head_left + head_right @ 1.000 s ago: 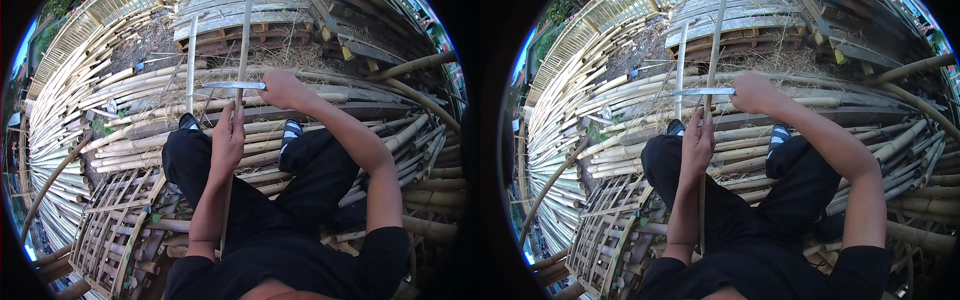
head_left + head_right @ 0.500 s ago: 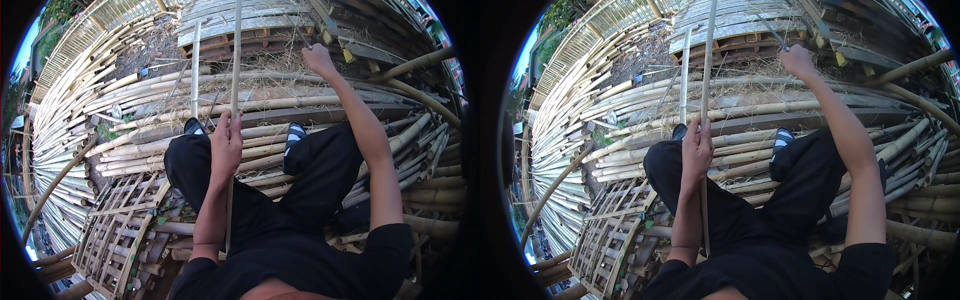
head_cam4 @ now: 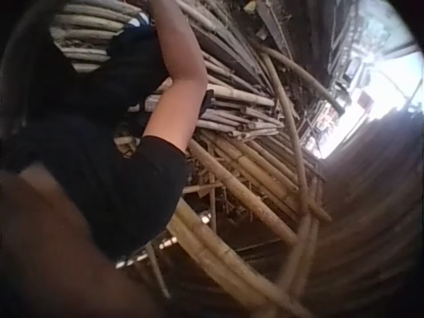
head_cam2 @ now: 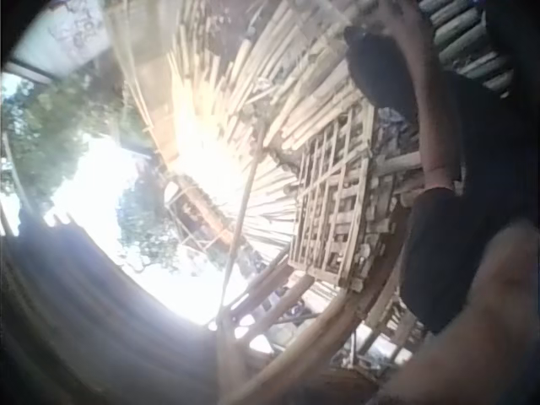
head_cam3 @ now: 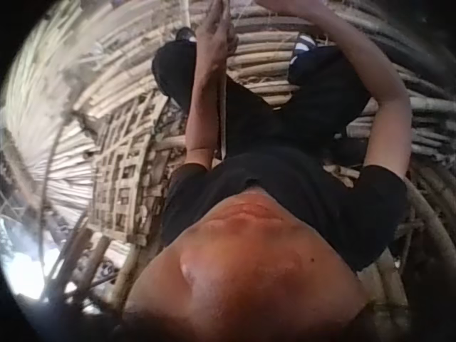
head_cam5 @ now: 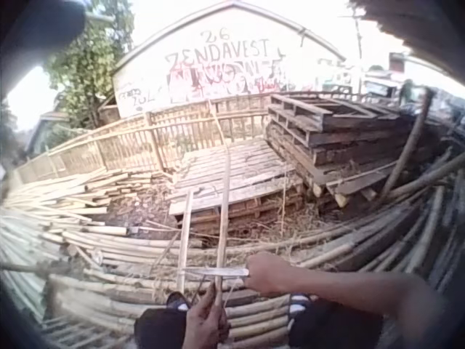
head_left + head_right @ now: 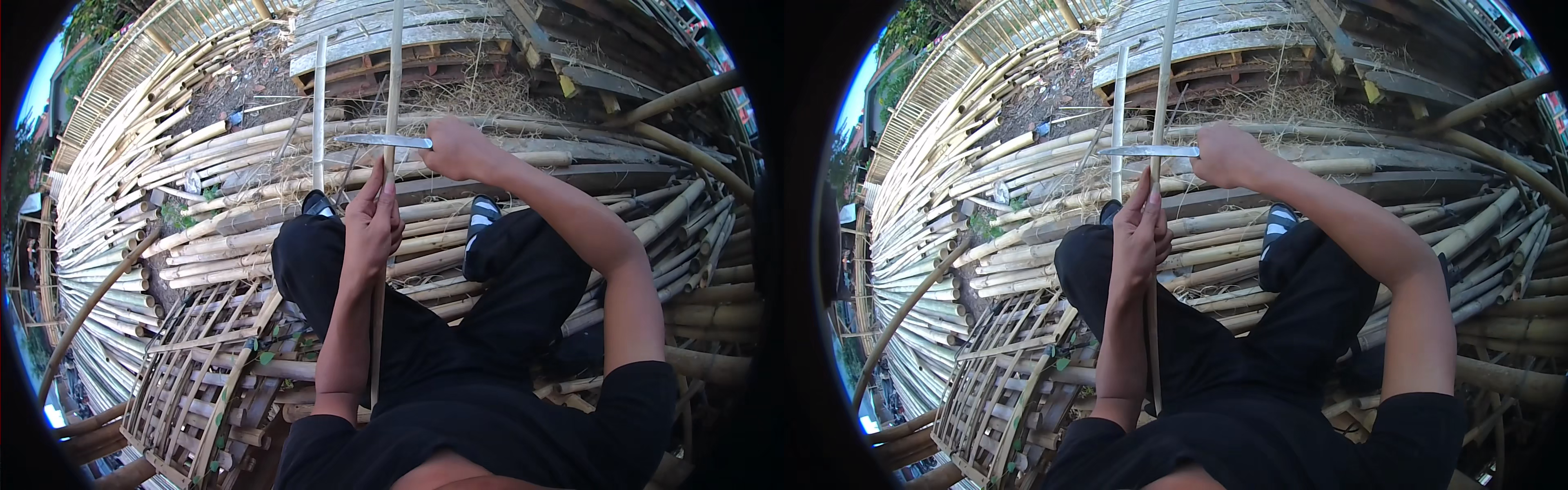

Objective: The person uses a knife to shave and smooth a thin bamboo strip while sitting on a pile of bamboo poles in an outdoor workspace.

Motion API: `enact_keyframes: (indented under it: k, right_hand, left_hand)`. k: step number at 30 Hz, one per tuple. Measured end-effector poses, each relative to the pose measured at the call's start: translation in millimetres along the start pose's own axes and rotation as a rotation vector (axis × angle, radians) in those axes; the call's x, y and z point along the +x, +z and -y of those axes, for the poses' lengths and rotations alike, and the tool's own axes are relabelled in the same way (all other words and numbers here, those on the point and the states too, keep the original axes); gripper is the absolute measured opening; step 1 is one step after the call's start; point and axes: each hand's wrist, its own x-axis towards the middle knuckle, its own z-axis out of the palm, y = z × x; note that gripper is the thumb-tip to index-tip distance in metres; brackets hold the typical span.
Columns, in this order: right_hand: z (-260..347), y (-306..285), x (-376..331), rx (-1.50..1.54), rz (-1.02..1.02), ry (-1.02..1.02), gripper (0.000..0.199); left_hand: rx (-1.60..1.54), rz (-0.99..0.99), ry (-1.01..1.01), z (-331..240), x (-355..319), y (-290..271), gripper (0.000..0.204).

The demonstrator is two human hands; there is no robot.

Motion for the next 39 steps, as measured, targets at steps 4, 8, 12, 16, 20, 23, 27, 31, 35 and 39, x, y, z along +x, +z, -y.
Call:
enact_keyframes:
  k: [4, 8, 12, 16, 20, 23, 27, 31, 35, 39]
  right_hand:
    - [-11, 8, 3, -0.022, -0.059, -0.075, 0.027]
    - [-29, 15, 21, -0.143, -0.033, -0.029, 0.028]
    - [-34, 4, 38, -0.229, -0.046, 0.050, 0.029]
    - [-38, 4, 43, -0.268, -0.111, 0.065, 0.031]
    - [-61, -17, 47, -0.172, -0.160, 0.214, 0.032]
    - [-54, -19, 41, -0.153, -0.214, 0.225, 0.035]
    - [-33, 3, 23, 0.034, -0.068, 0.147, 0.034]
    - [0, 15, -4, 0.046, 0.075, 0.051, 0.032]
    - [9, 14, -14, -0.040, 0.028, -0.037, 0.030]
    - [12, 13, -5, -0.039, 0.049, 0.003, 0.031]
  left_hand:
    - [0.055, 0.010, 0.013, 6, -1, 1, 0.047]
    - [0.072, 0.002, -0.022, 12, 2, 1, 0.046]
    - [0.075, -0.015, -0.045, 10, 6, -4, 0.047]
    - [0.073, -0.030, -0.037, 6, 9, -2, 0.046]
    - [0.072, -0.008, -0.056, 9, 6, -2, 0.045]
    - [0.101, -0.018, -0.022, 7, 6, 2, 0.046]
    - [0.085, -0.036, -0.016, 3, 0, -7, 0.046]
    - [0.129, -0.076, 0.009, 7, 0, -5, 0.045]
    - [0.165, -0.063, 0.053, 1, -4, -4, 0.046]
    - [0.402, -0.197, 0.146, 20, 3, -11, 0.046]
